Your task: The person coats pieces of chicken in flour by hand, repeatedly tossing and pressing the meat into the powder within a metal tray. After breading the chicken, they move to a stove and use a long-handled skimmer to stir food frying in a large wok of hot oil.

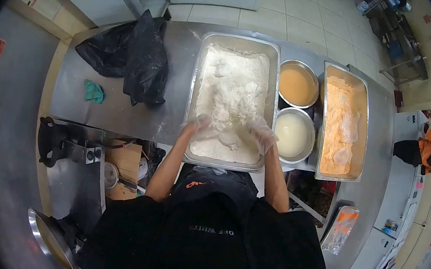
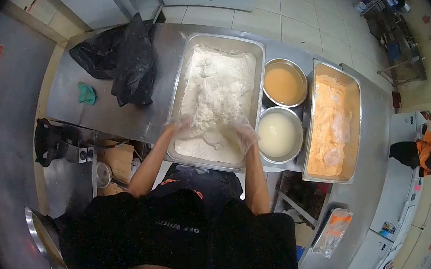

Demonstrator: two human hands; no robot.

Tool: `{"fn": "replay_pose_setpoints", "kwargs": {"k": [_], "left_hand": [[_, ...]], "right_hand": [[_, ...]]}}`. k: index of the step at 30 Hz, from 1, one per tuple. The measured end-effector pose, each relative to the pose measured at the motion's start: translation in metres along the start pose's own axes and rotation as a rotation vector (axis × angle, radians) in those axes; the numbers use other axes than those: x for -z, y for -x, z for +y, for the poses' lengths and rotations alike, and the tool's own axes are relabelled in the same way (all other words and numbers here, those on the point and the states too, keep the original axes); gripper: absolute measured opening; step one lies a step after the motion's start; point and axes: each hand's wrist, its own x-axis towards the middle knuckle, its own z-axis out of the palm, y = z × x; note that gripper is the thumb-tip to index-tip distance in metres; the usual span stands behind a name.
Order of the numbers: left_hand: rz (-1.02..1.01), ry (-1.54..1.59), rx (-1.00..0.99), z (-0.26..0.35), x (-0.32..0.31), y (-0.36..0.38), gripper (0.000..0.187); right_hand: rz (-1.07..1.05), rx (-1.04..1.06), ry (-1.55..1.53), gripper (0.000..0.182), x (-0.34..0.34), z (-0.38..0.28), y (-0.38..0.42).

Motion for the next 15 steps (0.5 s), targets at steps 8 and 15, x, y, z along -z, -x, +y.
{"fn": "replay_pose_setpoints", "kwargs": {"k": [8, 15], "left_hand": [[0.085, -0.422, -0.031, -0.049, -0.050, -0.027, 0.043], [-0.088, 0.148, 0.027, 0.010, -0.005, 0.022, 0.044]], "right_hand": [[-0.002, -0.243, 1.082, 0.038, -0.030, 0.103, -0.008], [0.132, -0.043, 0.469, 0.034, 0.003, 0.049, 0.000]]}}
